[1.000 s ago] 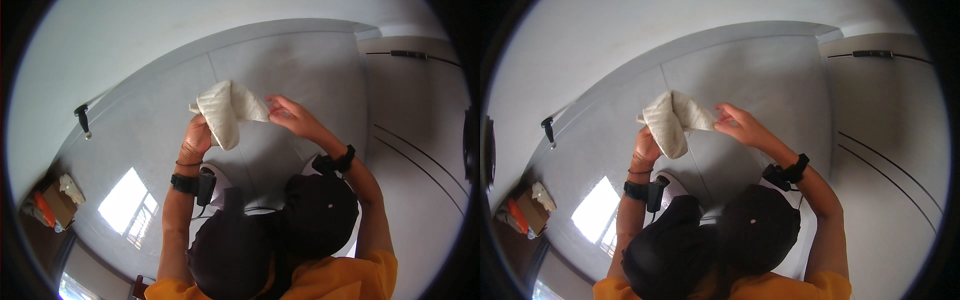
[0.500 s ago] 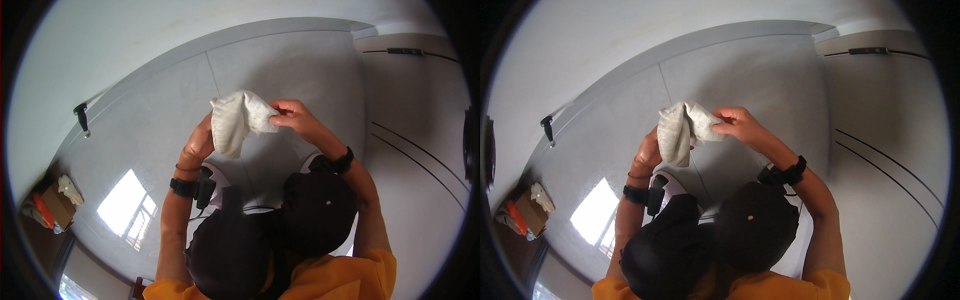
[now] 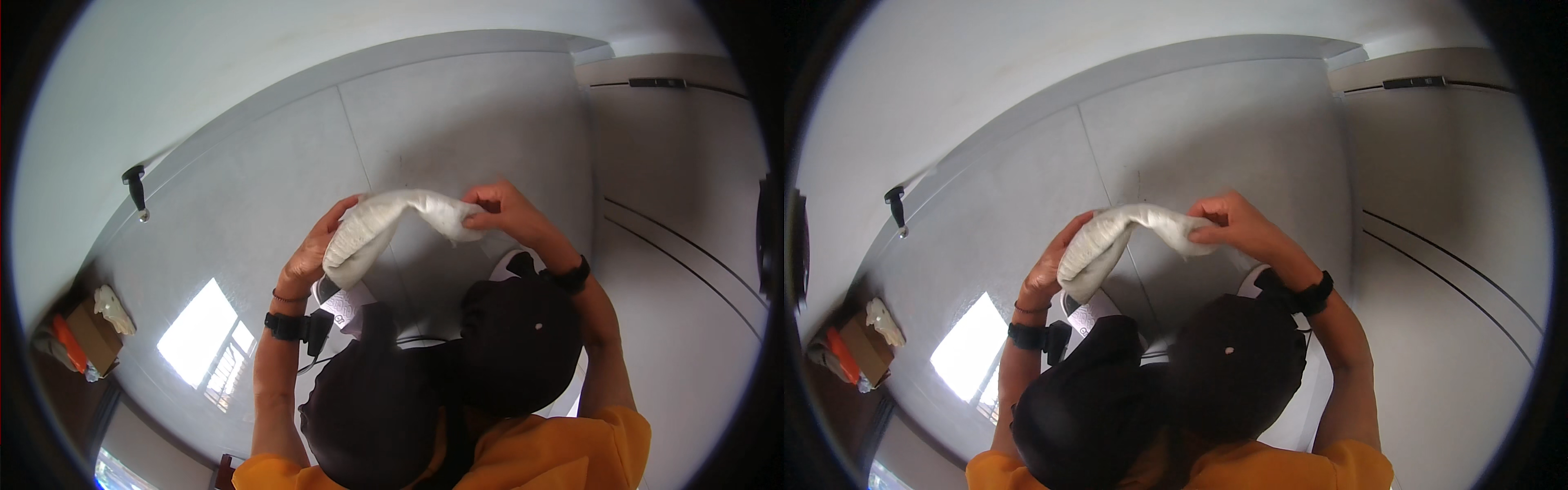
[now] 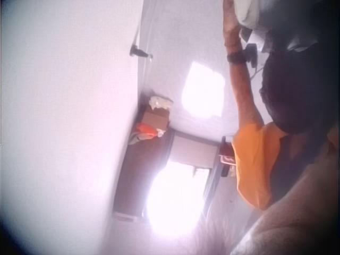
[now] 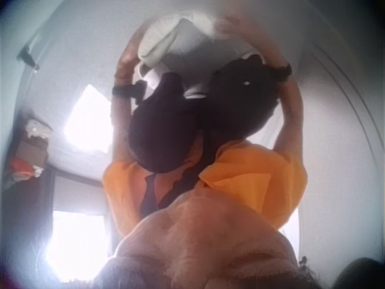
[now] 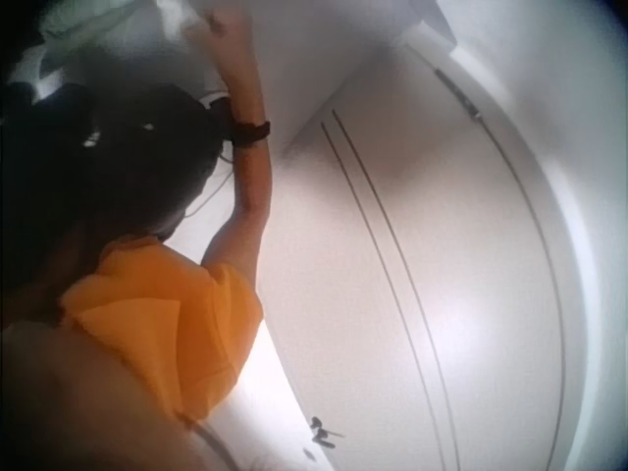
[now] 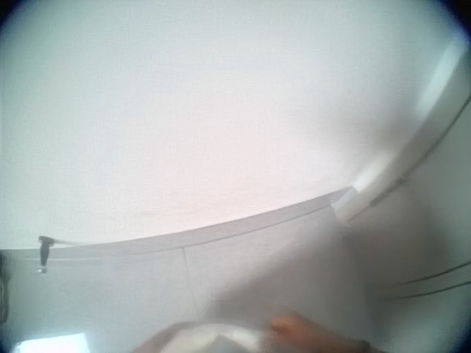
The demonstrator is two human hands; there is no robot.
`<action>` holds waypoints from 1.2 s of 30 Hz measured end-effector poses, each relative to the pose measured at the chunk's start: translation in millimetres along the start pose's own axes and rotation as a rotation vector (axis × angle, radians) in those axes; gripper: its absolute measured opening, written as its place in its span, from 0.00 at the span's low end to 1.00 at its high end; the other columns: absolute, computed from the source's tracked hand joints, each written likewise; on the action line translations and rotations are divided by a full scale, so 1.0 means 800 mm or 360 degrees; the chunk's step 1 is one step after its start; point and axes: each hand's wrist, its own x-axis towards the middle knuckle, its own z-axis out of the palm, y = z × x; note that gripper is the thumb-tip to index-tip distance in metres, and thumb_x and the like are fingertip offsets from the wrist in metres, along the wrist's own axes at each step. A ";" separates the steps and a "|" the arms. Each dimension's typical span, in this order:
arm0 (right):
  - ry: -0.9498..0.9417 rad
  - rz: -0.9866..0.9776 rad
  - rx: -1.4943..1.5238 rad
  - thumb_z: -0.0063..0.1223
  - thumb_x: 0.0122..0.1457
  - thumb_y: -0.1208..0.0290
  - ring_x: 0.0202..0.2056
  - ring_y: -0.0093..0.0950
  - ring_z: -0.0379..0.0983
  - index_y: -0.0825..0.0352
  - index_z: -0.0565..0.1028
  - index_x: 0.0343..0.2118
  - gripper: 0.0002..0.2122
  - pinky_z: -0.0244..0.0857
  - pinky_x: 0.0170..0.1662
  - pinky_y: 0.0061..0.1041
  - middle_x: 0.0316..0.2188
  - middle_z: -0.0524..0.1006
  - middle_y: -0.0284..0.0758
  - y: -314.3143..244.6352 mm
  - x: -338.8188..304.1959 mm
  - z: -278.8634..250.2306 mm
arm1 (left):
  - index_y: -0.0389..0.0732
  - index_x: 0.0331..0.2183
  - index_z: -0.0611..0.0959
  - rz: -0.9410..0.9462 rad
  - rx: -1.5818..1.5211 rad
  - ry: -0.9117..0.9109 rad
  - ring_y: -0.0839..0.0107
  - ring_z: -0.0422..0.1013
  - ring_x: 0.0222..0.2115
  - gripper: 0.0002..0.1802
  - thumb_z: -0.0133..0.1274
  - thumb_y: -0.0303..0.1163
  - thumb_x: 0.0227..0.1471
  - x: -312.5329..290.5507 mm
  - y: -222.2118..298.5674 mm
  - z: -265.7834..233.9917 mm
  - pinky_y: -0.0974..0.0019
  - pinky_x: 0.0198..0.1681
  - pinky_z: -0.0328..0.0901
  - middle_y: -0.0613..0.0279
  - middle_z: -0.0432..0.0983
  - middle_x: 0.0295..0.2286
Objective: Cleaning the floor and baseboard in a bedroom using a cloth.
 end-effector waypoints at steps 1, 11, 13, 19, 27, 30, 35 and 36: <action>0.0000 0.0000 -0.0004 0.53 0.47 0.75 0.30 0.17 0.67 0.70 0.74 0.31 0.08 0.60 0.36 0.18 0.25 0.73 0.28 0.003 -0.006 -0.004 | 0.36 0.53 0.57 -0.0090 -0.0235 -0.0084 0.69 0.66 0.42 0.33 0.50 0.34 0.48 -0.005 -0.004 -0.007 0.68 0.46 0.61 0.54 0.68 0.42; 0.0322 -0.0046 -0.0574 0.50 0.45 0.80 0.27 0.16 0.66 0.70 0.74 0.27 0.05 0.60 0.33 0.17 0.23 0.72 0.28 0.017 -0.049 -0.013 | 0.41 0.48 0.63 -0.0454 0.0078 0.0232 0.77 0.69 0.31 0.22 0.46 0.24 0.50 -0.030 -0.005 -0.018 0.75 0.33 0.65 0.60 0.73 0.30; 0.0364 -0.0012 -0.0463 0.50 0.45 0.80 0.27 0.16 0.66 0.71 0.74 0.27 0.05 0.59 0.33 0.17 0.22 0.72 0.28 0.022 -0.053 -0.018 | 0.41 0.48 0.64 -0.0501 0.0079 0.0314 0.78 0.69 0.30 0.22 0.45 0.23 0.49 -0.032 -0.006 -0.024 0.75 0.32 0.65 0.60 0.73 0.30; 0.0469 0.0106 -0.0507 0.49 0.45 0.78 0.27 0.17 0.66 0.70 0.74 0.29 0.07 0.60 0.35 0.18 0.23 0.74 0.29 0.043 -0.041 -0.023 | 0.42 0.49 0.63 -0.0157 0.0549 0.0942 0.79 0.67 0.27 0.25 0.42 0.19 0.47 -0.026 -0.017 -0.020 0.77 0.30 0.64 0.64 0.70 0.28; 0.0989 -0.0965 -0.1461 0.48 0.42 0.86 0.25 0.29 0.70 0.65 0.75 0.29 0.11 0.62 0.27 0.20 0.24 0.72 0.35 0.076 -0.026 -0.014 | 0.45 0.48 0.67 0.0365 0.1212 0.1383 0.83 0.53 0.17 0.26 0.45 0.20 0.45 -0.014 -0.019 -0.008 0.79 0.21 0.53 0.69 0.60 0.21; 0.1145 -0.1054 -0.1405 0.49 0.41 0.87 0.26 0.29 0.70 0.65 0.75 0.29 0.12 0.64 0.27 0.22 0.26 0.72 0.36 0.075 -0.028 -0.009 | 0.45 0.48 0.67 0.0438 0.1279 0.1420 0.82 0.53 0.16 0.25 0.45 0.20 0.45 -0.017 -0.027 -0.020 0.79 0.21 0.53 0.68 0.60 0.21; 0.1192 -0.1069 -0.1437 0.51 0.39 0.87 0.27 0.32 0.71 0.65 0.75 0.29 0.12 0.65 0.28 0.23 0.28 0.72 0.37 0.088 -0.033 -0.011 | 0.44 0.47 0.68 0.0271 0.1064 0.1410 0.81 0.56 0.17 0.24 0.46 0.21 0.45 -0.015 -0.033 -0.020 0.77 0.22 0.56 0.67 0.61 0.22; 0.1188 -0.1061 -0.1454 0.51 0.39 0.86 0.29 0.33 0.71 0.65 0.75 0.29 0.13 0.65 0.30 0.24 0.29 0.72 0.37 0.094 -0.036 -0.014 | 0.43 0.47 0.68 0.0140 0.1101 0.1401 0.80 0.58 0.18 0.23 0.46 0.21 0.45 -0.013 -0.033 -0.018 0.76 0.24 0.58 0.65 0.62 0.23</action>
